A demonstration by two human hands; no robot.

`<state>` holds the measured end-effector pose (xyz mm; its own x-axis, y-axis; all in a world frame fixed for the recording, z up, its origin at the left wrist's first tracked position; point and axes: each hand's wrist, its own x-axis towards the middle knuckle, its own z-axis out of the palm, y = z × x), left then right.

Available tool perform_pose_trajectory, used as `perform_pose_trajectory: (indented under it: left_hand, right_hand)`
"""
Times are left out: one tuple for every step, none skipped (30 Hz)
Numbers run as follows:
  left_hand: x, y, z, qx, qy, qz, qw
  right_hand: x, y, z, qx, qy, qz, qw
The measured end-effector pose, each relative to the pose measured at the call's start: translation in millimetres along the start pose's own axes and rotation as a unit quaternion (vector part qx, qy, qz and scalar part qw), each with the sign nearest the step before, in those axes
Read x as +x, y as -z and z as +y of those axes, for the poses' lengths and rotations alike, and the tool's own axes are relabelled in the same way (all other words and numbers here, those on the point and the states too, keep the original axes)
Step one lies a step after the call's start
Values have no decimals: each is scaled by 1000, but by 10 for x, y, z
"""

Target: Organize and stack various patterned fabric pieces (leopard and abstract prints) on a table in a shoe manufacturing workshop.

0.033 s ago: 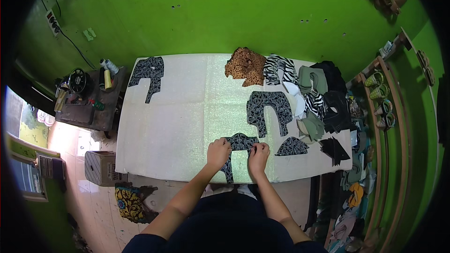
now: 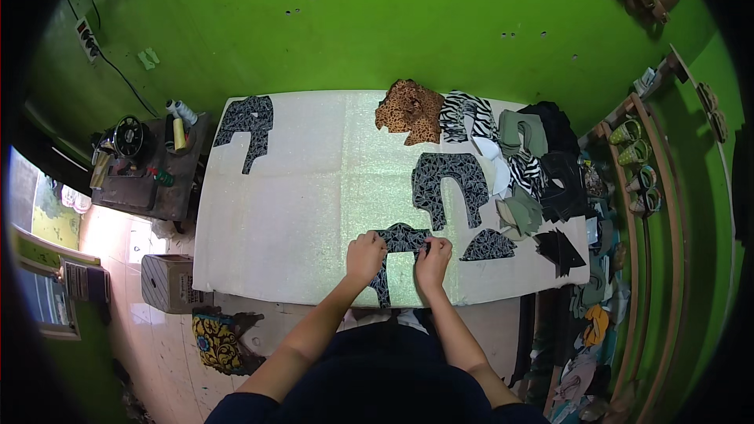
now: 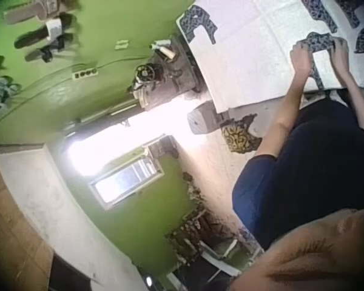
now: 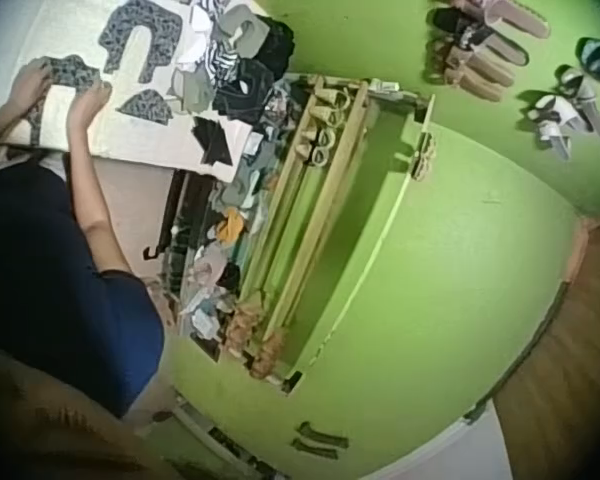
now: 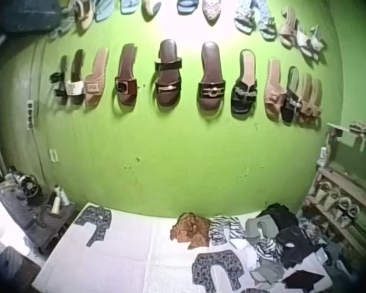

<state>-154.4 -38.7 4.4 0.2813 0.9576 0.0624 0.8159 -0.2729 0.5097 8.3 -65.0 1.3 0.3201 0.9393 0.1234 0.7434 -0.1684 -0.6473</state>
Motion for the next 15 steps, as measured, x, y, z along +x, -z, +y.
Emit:
perform_pose_trajectory:
  left_hand:
    - [-5, -15, 20, 1, 26, -5, 1000]
    - [-6, -32, 40, 0, 23, -5, 1000]
    - [-3, -27, 64, -8, 42, 7, 999]
    - [0, -19, 82, -15, 62, 18, 998]
    - [2, -9, 95, -16, 61, 19, 998]
    - [4, 17, 123, -5, 68, 20, 997]
    - [10, 32, 144, 7, 77, 22, 997]
    - [22, 22, 152, 6, 76, 23, 997]
    - [23, 16, 140, 7, 91, 27, 995]
    - [21, 11, 127, 9, 105, 31, 994]
    - [19, 11, 111, 9, 106, 34, 994]
    - [34, 10, 102, 1, 120, 22, 993]
    - [36, 12, 95, -7, 134, 11, 991]
    - [19, 19, 84, -7, 131, 13, 991]
    - [-2, 23, 55, -22, 114, 34, 993]
  right_hand:
    - [41, -5, -25, -12, -22, 17, 1000]
    - [86, 14, -34, -14, -24, 20, 999]
    - [145, 31, -38, -27, -66, -26, 997]
    - [201, 52, -39, -39, -108, -71, 991]
    - [249, 74, -40, -52, -150, -117, 980]
    - [285, 99, -30, -26, -155, -134, 978]
    - [302, 118, 11, -27, -154, -132, 979]
    - [324, 130, 60, -31, -116, -164, 979]
    - [323, 137, 71, -33, -76, -197, 977]
    - [301, 143, 80, -33, -74, -197, 977]
    - [268, 152, 89, -4, -50, -176, 983]
    - [239, 168, 110, 25, -27, -153, 988]
    - [211, 181, 128, 25, -25, -150, 988]
    - [181, 193, 144, 65, -44, -172, 982]
    - [157, 217, 136, 106, -60, -195, 973]
